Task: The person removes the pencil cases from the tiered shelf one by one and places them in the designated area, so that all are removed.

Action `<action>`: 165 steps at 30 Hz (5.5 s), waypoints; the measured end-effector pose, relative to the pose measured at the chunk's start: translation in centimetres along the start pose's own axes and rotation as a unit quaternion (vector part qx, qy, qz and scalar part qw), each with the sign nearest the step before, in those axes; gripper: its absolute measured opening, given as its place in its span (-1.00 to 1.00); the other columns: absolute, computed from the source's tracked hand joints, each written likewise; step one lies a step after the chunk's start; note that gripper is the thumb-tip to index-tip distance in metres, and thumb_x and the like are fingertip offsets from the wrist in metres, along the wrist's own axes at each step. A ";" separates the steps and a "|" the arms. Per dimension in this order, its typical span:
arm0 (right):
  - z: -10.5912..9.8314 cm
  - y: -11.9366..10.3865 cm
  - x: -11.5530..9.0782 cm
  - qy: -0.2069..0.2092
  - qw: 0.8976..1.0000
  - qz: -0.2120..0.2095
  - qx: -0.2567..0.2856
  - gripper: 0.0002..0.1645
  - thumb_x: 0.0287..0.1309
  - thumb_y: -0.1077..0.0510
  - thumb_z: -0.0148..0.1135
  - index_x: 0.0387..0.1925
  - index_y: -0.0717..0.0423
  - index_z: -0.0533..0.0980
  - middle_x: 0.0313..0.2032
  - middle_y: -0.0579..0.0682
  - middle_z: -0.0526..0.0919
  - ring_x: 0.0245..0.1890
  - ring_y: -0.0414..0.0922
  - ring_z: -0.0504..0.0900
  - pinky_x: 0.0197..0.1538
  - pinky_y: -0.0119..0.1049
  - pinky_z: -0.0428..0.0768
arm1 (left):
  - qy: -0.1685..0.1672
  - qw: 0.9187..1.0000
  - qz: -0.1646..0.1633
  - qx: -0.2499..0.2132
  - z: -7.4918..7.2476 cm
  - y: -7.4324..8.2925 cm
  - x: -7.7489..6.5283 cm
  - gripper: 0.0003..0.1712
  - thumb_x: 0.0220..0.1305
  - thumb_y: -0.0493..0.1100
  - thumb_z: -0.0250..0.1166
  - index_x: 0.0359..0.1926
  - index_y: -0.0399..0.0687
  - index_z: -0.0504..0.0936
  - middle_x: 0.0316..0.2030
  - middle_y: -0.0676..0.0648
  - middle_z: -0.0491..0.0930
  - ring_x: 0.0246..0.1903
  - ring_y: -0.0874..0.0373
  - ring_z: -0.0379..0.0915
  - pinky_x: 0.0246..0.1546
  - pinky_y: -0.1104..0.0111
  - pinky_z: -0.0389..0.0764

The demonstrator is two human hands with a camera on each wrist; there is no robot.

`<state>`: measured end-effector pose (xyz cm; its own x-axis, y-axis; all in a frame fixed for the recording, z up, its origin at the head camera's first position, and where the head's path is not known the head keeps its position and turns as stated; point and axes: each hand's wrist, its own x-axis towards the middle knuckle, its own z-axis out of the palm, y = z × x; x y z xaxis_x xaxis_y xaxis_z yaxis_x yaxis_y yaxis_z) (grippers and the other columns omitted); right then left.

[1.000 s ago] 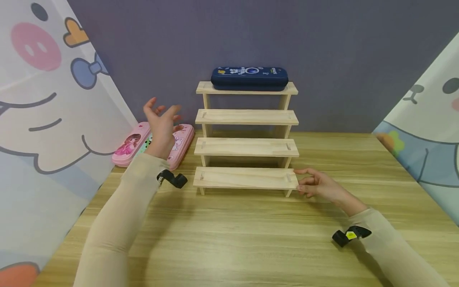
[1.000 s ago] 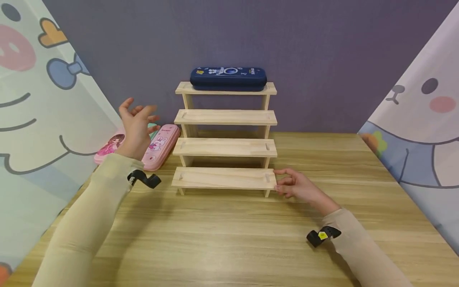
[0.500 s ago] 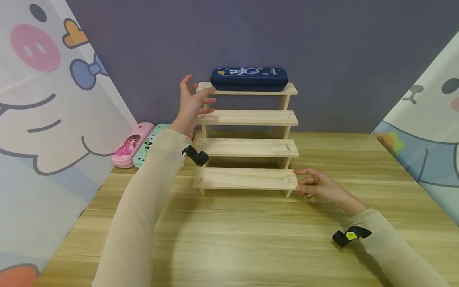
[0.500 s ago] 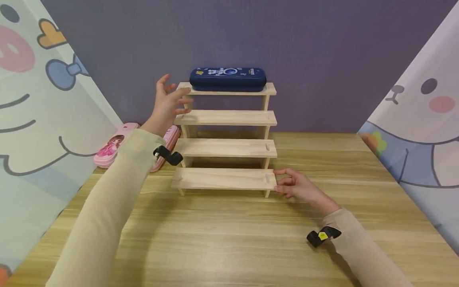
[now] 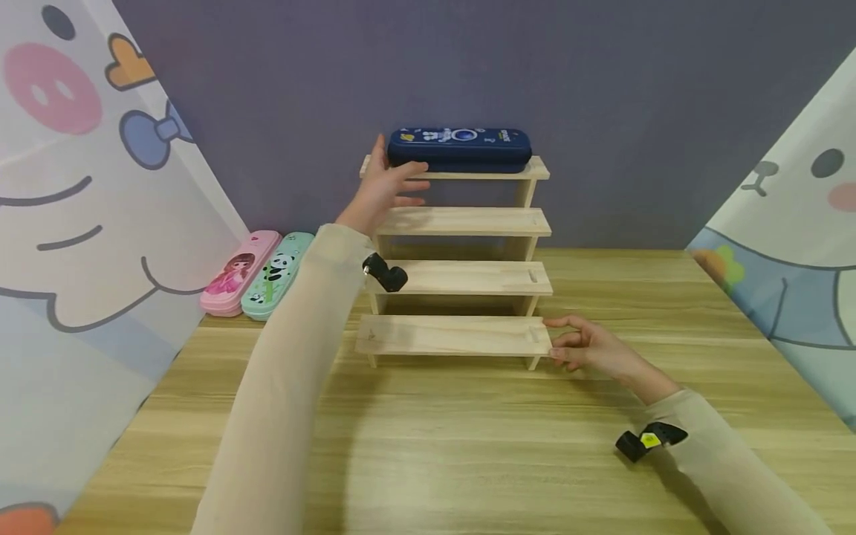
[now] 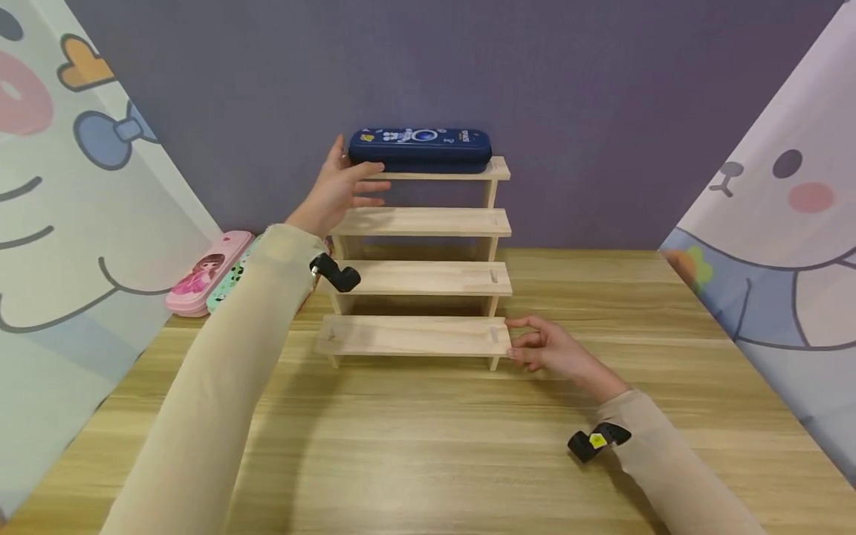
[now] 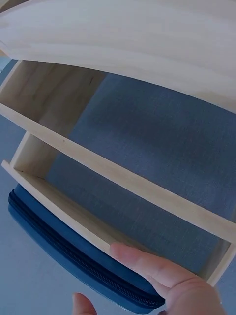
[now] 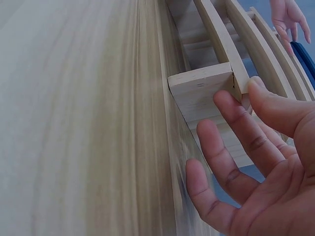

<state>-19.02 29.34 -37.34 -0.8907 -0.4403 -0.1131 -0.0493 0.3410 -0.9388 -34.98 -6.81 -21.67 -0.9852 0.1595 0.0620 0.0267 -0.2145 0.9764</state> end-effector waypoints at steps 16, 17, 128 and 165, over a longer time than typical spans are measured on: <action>0.4 -0.4 0.5 0.000 1.000 -0.003 0.008 -0.24 0.34 0.31 0.21 0.40 0.49 0.07 -0.15 -0.02 0.71 -0.27 -0.13 0.68 -0.27 -0.25 0.72 | 0.034 0.999 -0.003 -0.003 1.7 0.1 -1.1 0.11 0.19 -0.19 0.47 0.56 0.26 -0.05 0.27 -0.14 0.22 0.07 -0.10 0.50 -0.30 0.13 0.78; 0.4 -0.4 0.5 0.001 1.000 -0.002 0.008 -0.24 0.34 0.31 0.21 0.40 0.49 0.07 -0.15 -0.01 0.71 -0.27 -0.13 0.69 -0.27 -0.25 0.72 | 0.027 1.000 -0.004 -0.001 1.8 0.0 -1.1 0.09 0.19 -0.20 0.47 0.56 0.25 -0.02 0.29 -0.14 0.21 0.08 -0.11 0.48 -0.28 0.13 0.78; 0.1 -0.3 0.3 -0.001 1.000 -0.021 0.020 -0.26 0.34 0.36 0.19 0.38 0.54 0.05 -0.18 -0.10 0.73 -0.29 -0.12 0.71 -0.29 -0.25 0.74 | 0.307 0.942 0.101 -0.088 -11.3 -7.6 -10.4 -0.09 -0.09 -0.39 0.60 0.18 0.05 0.22 0.15 -0.09 0.13 0.16 -0.02 0.33 -0.14 0.33 0.73; 0.1 -0.3 -0.2 0.005 1.000 -0.022 0.010 -0.27 0.34 0.33 0.20 0.37 0.53 0.07 -0.16 -0.10 0.72 -0.26 -0.11 0.70 -0.26 -0.24 0.73 | 0.317 0.940 0.003 0.130 -9.6 -15.9 -12.8 -0.07 -0.07 -0.40 0.57 0.19 -0.32 0.11 0.22 -0.32 0.18 0.15 -0.01 0.27 0.06 0.46 0.50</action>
<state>-18.80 29.23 -37.11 -0.8924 -0.4462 -0.0678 -0.0800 0.3042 -0.9492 -24.39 -14.66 -40.01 -0.8858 -0.4640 0.0116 -0.0088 0.0418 0.9991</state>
